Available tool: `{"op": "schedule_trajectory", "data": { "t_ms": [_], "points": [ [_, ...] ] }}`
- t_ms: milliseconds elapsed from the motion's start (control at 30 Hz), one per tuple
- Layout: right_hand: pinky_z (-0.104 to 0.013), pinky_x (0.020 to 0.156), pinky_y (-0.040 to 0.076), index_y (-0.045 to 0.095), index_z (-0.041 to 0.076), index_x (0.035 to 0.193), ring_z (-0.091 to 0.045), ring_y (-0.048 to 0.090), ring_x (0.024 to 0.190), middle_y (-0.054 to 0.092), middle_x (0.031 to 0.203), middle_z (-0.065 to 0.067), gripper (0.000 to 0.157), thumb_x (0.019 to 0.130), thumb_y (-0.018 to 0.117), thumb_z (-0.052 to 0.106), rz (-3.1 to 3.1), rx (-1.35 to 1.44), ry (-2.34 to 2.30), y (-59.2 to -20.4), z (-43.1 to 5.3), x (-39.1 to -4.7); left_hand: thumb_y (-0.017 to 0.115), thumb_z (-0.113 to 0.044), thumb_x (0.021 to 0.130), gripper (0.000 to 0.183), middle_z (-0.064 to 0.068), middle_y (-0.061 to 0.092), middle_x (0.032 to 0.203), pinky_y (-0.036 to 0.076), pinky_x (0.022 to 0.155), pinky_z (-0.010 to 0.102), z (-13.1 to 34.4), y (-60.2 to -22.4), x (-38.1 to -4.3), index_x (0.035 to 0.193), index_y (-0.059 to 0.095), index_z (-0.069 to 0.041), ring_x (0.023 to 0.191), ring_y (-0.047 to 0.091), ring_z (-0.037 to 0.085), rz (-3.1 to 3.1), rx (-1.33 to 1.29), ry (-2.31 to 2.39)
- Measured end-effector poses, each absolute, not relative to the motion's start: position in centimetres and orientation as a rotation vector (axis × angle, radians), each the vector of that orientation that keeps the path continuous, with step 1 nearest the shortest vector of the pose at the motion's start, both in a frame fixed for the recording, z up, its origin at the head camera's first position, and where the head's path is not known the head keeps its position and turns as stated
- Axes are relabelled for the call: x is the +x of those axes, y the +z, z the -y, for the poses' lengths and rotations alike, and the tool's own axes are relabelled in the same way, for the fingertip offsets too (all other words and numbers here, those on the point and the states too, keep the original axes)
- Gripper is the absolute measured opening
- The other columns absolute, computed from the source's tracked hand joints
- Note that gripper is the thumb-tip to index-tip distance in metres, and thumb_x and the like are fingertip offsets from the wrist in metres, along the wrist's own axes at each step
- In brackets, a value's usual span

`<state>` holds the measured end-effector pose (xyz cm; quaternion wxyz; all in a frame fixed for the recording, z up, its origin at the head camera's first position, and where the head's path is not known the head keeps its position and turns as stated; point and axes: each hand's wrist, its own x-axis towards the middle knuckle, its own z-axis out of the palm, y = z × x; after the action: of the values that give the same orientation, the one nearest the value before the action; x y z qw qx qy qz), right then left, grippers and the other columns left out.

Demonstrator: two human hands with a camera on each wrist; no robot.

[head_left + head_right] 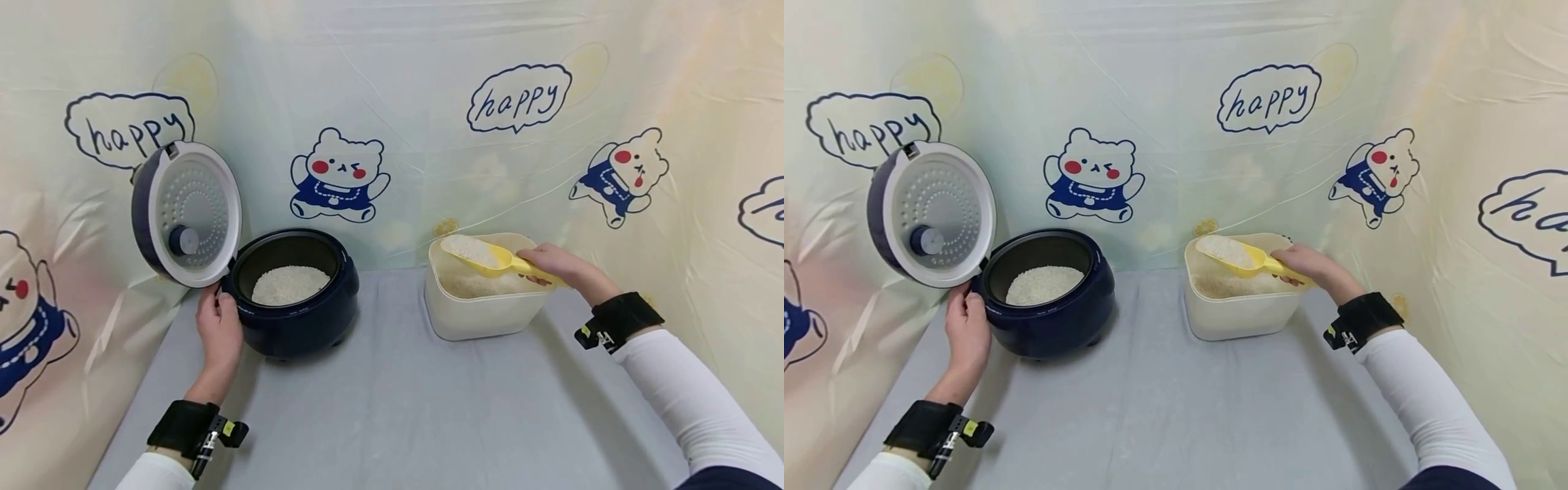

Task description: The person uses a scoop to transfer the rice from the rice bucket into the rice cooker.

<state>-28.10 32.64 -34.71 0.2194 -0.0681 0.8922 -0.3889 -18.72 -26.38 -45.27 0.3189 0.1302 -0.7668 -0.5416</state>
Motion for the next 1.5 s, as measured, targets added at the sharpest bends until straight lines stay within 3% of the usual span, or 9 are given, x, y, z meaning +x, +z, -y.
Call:
{"op": "schedule_trajectory", "data": {
  "t_ms": [433,667,1133,1400,1500],
  "points": [
    [-0.026,0.059,0.043,0.066,0.009,0.079,-0.016,0.052,0.06,0.056,0.066,0.001,0.05,0.111,0.042,0.038,-2.499,-0.146,-1.065,-34.3,-31.7,-28.2,0.037,-0.017,0.107,0.046,0.022,0.058,0.139,0.035,0.103,0.036,26.4,-45.3,-19.1,0.143,0.056,0.003,0.116,0.048,0.03,2.001,0.328,-1.398],
    [-0.028,0.062,0.042,0.066,0.008,0.084,-0.018,0.053,0.063,0.055,0.067,-0.001,0.048,0.111,0.043,0.04,-2.495,-0.183,-1.072,-33.8,-30.3,-28.3,0.036,-0.017,0.107,0.047,0.021,0.056,0.145,0.035,0.109,0.037,26.5,-45.2,-19.1,0.145,0.056,0.002,0.126,0.048,0.032,1.996,0.316,-1.409],
    [-0.026,0.06,0.041,0.07,0.003,0.095,-0.015,0.05,0.06,0.058,0.069,-0.002,0.048,0.11,0.044,0.04,-2.399,-0.331,-1.121,-32.4,-23.5,-30.3,0.036,-0.017,0.107,0.047,0.022,0.055,0.146,0.035,0.109,0.041,26.7,-45.3,-18.9,0.146,0.055,0.002,0.128,0.048,0.033,2.014,0.341,-1.403],
    [-0.025,0.06,0.038,0.067,-0.002,0.098,-0.016,0.049,0.06,0.055,0.069,-0.002,0.049,0.109,0.044,0.04,-2.346,-0.443,-1.104,-31.3,-18.7,-31.0,0.035,-0.018,0.107,0.049,0.024,0.053,0.144,0.033,0.103,0.046,26.6,-45.1,-18.9,0.148,0.052,0.002,0.12,0.046,0.033,2.042,0.35,-1.412],
    [-0.026,0.061,0.039,0.069,0.001,0.099,-0.015,0.05,0.062,0.057,0.071,-0.001,0.048,0.108,0.046,0.042,-2.349,-0.447,-1.048,-30.7,-16.6,-31.4,0.034,-0.018,0.107,0.049,0.024,0.054,0.142,0.034,0.102,0.043,26.7,-45.3,-18.8,0.148,0.052,0.003,0.116,0.046,0.033,2.04,0.357,-1.404]
  ]
}}
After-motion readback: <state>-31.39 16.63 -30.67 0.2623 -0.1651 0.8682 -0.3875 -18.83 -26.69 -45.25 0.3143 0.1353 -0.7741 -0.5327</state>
